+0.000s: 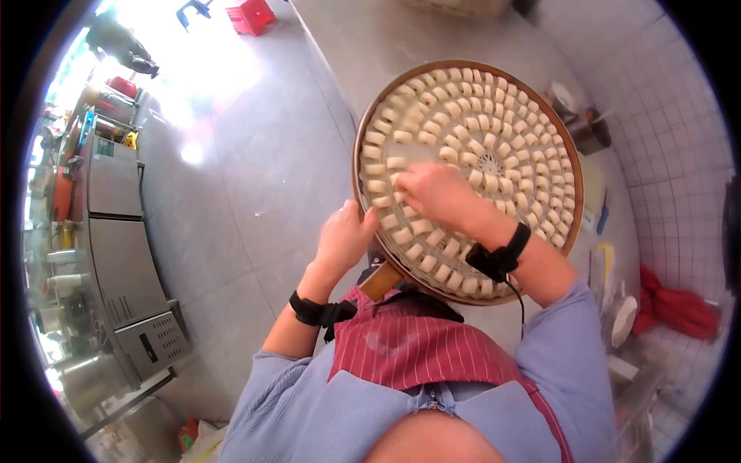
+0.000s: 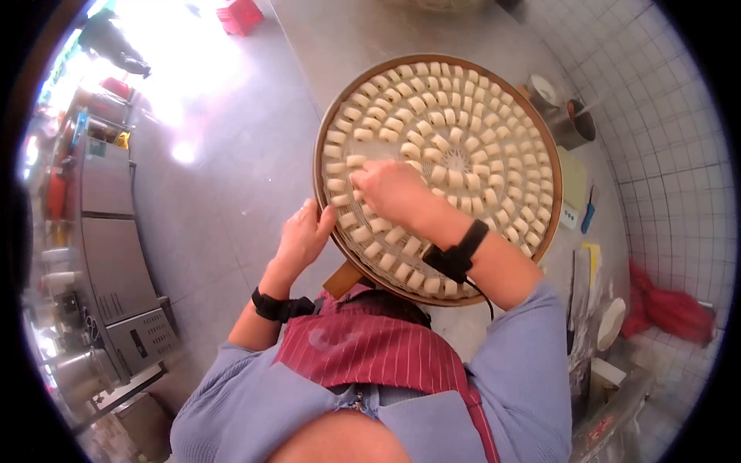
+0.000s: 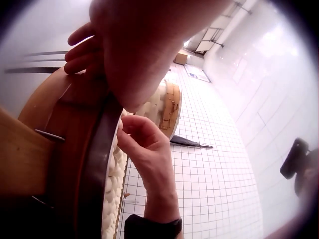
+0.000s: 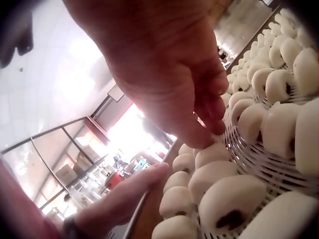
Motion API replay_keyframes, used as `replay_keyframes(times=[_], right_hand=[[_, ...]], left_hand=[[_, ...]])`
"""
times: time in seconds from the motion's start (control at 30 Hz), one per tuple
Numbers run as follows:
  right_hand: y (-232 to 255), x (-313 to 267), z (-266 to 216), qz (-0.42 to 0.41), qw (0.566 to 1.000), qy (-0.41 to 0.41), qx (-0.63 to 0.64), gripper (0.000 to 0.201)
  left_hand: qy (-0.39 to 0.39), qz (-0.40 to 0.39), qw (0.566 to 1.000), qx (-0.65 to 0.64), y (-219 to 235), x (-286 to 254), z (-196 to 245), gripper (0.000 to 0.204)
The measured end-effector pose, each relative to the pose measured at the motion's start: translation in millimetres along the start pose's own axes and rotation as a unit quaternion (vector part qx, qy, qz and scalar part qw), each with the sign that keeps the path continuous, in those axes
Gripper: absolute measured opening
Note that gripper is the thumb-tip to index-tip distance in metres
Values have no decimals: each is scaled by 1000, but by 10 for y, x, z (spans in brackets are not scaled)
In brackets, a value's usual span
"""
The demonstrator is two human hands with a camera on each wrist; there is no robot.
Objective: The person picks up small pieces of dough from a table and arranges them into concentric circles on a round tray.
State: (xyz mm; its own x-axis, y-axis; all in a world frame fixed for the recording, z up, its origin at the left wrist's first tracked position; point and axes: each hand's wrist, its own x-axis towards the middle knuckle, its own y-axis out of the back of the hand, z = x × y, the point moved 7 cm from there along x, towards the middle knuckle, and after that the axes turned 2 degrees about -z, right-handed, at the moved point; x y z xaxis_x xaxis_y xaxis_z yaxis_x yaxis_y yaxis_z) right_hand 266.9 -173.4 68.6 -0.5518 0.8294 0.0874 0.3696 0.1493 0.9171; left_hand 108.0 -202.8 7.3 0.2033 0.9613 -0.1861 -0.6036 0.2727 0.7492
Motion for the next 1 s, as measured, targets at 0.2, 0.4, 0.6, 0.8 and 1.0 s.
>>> replay_keyframes(times=[0.2, 0.4, 0.6, 0.8, 1.0], right_hand=[[95, 37, 56, 31, 999, -9, -41, 18], [2, 166, 71, -45, 997, -5, -64, 15], [-92, 153, 146, -54, 997, -26, -52, 21], [793, -390, 272, 90, 991, -94, 9, 19], [1293, -2860, 1686, 264, 871, -403, -99, 18]], left_hand=[[14, 1, 999, -33, -39, -16, -13, 44], [-15, -33, 999, -21, -56, 12, -51, 51], [-11, -33, 999, -8, -106, 47, -95, 54], [-25, -28, 999, 10, -79, 33, -61, 53], [-13, -25, 1000, -7, -109, 45, -87, 53]])
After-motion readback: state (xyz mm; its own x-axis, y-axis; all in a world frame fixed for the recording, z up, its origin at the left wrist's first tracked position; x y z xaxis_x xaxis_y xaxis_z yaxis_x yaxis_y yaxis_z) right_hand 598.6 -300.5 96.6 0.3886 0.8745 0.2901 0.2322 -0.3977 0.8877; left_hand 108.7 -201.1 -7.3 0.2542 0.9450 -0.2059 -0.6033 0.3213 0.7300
